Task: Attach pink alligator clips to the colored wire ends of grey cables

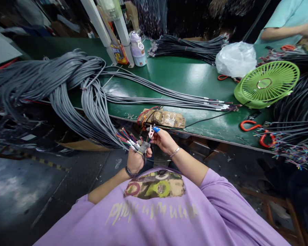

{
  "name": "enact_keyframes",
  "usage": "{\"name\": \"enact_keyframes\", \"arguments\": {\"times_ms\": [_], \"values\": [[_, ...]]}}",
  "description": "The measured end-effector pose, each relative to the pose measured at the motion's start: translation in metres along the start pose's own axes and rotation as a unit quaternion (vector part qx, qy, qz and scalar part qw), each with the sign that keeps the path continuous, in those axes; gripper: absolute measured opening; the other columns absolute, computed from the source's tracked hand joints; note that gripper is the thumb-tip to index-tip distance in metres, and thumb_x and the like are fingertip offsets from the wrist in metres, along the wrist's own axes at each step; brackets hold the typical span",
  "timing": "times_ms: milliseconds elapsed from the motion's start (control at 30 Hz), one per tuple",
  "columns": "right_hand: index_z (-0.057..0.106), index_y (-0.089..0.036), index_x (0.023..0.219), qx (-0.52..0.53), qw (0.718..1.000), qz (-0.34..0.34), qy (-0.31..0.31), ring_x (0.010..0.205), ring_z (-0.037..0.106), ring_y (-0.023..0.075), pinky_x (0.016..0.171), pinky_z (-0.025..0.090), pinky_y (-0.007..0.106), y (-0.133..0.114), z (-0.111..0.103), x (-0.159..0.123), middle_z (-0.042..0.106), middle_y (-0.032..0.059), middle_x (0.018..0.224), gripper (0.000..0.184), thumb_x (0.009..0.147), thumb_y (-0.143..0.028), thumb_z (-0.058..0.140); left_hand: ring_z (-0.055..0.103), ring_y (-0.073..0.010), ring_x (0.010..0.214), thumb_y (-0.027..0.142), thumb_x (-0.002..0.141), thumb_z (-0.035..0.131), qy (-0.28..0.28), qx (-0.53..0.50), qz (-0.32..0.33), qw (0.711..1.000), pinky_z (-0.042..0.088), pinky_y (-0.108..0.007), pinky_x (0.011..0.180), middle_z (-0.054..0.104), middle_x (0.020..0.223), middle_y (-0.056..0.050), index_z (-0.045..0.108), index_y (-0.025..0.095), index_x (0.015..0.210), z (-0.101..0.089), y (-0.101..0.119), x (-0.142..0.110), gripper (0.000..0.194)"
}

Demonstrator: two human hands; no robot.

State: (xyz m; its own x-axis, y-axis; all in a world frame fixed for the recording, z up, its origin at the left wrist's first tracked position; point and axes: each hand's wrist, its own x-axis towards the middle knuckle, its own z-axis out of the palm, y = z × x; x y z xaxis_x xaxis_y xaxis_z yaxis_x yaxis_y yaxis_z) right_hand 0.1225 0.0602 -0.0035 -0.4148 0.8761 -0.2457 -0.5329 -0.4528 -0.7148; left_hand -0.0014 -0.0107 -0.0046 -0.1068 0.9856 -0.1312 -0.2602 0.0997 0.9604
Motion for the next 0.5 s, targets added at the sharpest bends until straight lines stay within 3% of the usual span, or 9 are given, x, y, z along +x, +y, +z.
{"name": "enact_keyframes", "arguments": {"times_ms": [233,500], "values": [[0.066,-0.017,0.075,-0.091,0.99,-0.098,0.037,0.061,0.051,0.0116,0.058,0.042,0.025,0.01,-0.006,0.01,0.06,0.0009,0.065,0.05,0.074,-0.066,0.059,0.057,-0.0102,0.043,0.048,0.075,0.067,-0.008,-0.004,-0.011,1.0,0.042,-0.019,0.04,0.064,0.052,-0.001,0.062,0.015,0.063,0.002,0.001,0.003,0.035],[0.066,-0.016,0.075,0.036,0.999,0.012,0.022,0.056,0.055,0.0103,0.053,0.045,0.022,0.006,-0.003,0.018,0.066,0.0021,0.065,0.043,0.073,-0.059,0.067,0.056,-0.0092,0.041,0.048,0.074,0.068,0.007,-0.005,-0.02,1.0,0.043,-0.018,0.04,0.063,0.051,0.0,0.061,0.015,0.064,0.003,-0.001,0.004,0.035]]}}
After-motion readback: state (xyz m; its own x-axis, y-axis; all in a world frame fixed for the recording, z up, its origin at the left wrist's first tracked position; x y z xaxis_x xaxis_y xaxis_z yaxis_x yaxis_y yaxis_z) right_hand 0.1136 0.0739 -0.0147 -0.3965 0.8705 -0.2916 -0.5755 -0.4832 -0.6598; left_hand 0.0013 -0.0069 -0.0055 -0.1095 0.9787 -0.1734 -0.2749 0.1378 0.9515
